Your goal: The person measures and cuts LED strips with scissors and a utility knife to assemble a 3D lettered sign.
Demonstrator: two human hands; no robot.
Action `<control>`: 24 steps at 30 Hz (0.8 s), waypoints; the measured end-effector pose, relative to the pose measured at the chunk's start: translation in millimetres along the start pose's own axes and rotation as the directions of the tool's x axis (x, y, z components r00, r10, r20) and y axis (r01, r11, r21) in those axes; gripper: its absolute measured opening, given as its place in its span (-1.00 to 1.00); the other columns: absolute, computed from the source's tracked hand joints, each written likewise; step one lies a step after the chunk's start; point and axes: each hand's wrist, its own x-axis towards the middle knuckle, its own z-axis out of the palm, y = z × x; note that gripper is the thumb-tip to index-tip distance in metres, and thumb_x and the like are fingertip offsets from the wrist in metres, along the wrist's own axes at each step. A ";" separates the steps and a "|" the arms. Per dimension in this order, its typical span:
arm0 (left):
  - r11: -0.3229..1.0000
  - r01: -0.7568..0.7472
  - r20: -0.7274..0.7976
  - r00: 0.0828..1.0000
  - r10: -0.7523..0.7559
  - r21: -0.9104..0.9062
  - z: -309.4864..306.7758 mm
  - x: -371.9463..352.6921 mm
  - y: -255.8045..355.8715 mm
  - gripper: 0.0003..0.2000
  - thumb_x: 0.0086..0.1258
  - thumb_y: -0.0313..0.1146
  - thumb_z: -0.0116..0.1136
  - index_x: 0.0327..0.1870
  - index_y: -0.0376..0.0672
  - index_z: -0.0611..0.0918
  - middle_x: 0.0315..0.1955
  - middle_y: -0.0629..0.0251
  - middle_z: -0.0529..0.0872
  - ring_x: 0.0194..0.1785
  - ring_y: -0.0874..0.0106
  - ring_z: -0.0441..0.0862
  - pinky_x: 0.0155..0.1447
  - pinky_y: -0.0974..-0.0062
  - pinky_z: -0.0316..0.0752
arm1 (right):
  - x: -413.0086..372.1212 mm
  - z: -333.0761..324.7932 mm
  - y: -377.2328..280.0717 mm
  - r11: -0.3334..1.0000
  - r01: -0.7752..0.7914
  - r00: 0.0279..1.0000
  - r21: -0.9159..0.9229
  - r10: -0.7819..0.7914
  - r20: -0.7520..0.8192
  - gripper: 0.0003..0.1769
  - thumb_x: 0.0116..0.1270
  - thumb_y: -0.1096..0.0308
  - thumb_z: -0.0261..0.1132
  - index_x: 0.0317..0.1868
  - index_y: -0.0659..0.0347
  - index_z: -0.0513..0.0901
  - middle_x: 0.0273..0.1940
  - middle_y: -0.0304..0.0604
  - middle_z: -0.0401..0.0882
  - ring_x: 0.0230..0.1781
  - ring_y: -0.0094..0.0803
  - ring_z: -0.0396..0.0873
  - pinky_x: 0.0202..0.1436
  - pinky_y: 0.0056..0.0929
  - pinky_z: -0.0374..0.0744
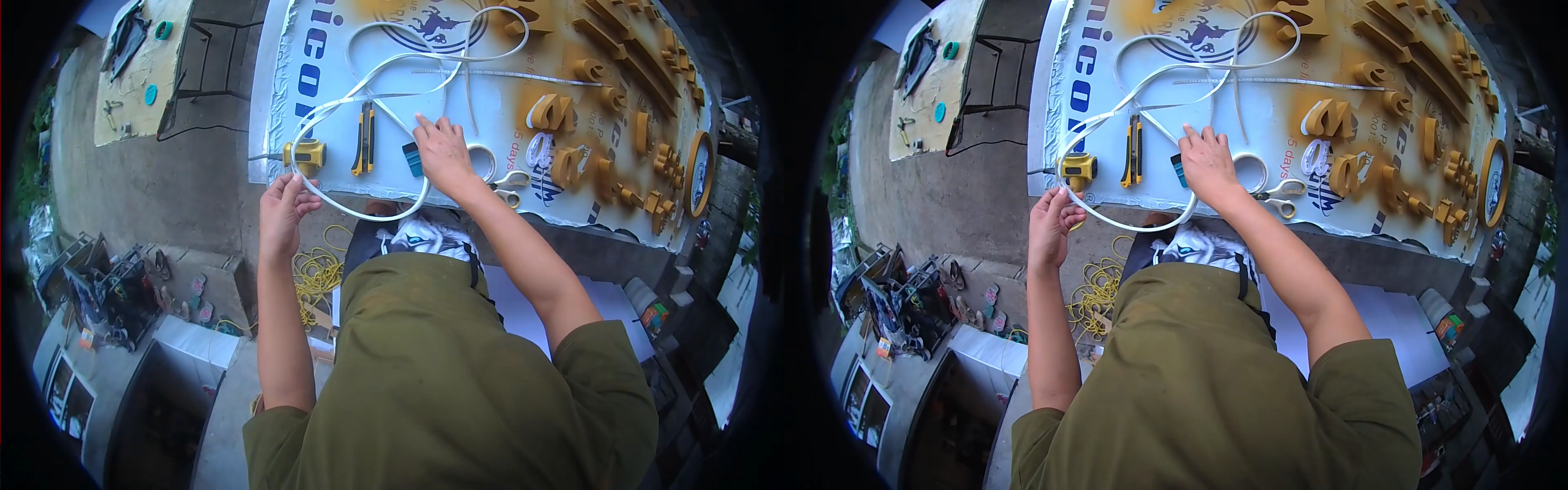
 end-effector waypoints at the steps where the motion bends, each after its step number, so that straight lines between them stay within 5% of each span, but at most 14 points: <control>1: 1.000 0.005 -0.005 1.000 -0.005 -0.001 -1.3 -1.8 -2.2 -0.73 0.71 -0.26 0.19 0.13 -0.34 0.62 -0.06 0.06 0.82 -0.24 0.48 0.79 -0.11 0.54 0.78 | 0.0 -1.8 -0.3 1.000 0.005 1.000 0.012 -0.005 0.000 -0.71 0.36 0.45 0.22 0.06 0.28 0.67 0.50 0.03 0.54 0.20 -0.05 0.55 0.18 -0.09 0.47; 4: 1.000 0.003 -0.005 1.000 -0.003 -0.003 -1.7 -5.2 -6.7 -0.73 0.71 -0.27 0.19 0.13 -0.34 0.62 -0.06 0.05 0.82 -0.24 0.48 0.79 -0.11 0.54 0.78 | 16.4 -1.2 4.1 0.998 -0.042 0.999 0.049 0.042 0.003 -0.60 0.33 0.55 0.22 0.18 0.26 0.66 0.52 -0.05 0.53 0.19 -0.09 0.54 0.23 -0.12 0.47; 10: 1.000 0.002 -0.022 1.000 -0.003 -0.014 -1.2 -12.1 -14.4 -0.74 0.70 -0.27 0.20 0.11 -0.34 0.63 -0.06 0.04 0.82 -0.24 0.47 0.80 -0.11 0.53 0.78 | 38.2 -1.3 -7.4 0.980 0.162 0.981 0.114 -0.148 -0.127 -0.66 0.41 0.49 0.16 0.15 0.30 0.66 0.49 -0.07 0.55 0.20 -0.09 0.54 0.26 -0.06 0.47; 16: 1.000 -0.002 -0.046 0.999 0.001 -0.026 -4.6 -16.3 -32.7 -0.75 0.69 -0.25 0.22 0.11 -0.28 0.63 -0.07 0.09 0.83 -0.24 0.49 0.80 -0.08 0.53 0.78 | 37.8 -4.8 -2.3 0.991 0.110 0.994 0.070 -0.111 0.003 -0.58 0.43 0.50 0.16 0.27 0.25 0.64 0.33 -0.09 0.69 0.17 -0.11 0.56 0.21 -0.10 0.49; 19: 0.999 -0.010 -0.044 0.999 0.008 -0.043 -6.8 -17.8 -43.7 -0.74 0.69 -0.24 0.22 0.11 -0.29 0.63 -0.07 0.09 0.83 -0.24 0.49 0.80 -0.08 0.53 0.78 | 15.5 -10.8 10.3 0.984 0.101 0.989 0.148 -0.083 -0.120 -0.55 0.42 0.52 0.17 0.30 0.25 0.63 0.27 -0.10 0.73 0.14 -0.11 0.57 0.19 -0.12 0.49; 24: 0.998 -0.004 -0.072 0.997 -0.001 -0.066 -0.8 -22.6 -55.6 -0.75 0.71 -0.28 0.19 0.09 -0.32 0.64 -0.09 0.10 0.82 -0.23 0.45 0.80 -0.10 0.52 0.79 | 9.5 -1.2 11.1 0.976 0.128 0.991 0.176 -0.118 -0.069 -0.42 0.38 0.59 0.14 0.42 0.20 0.56 0.25 -0.10 0.73 0.14 -0.12 0.58 0.20 -0.12 0.48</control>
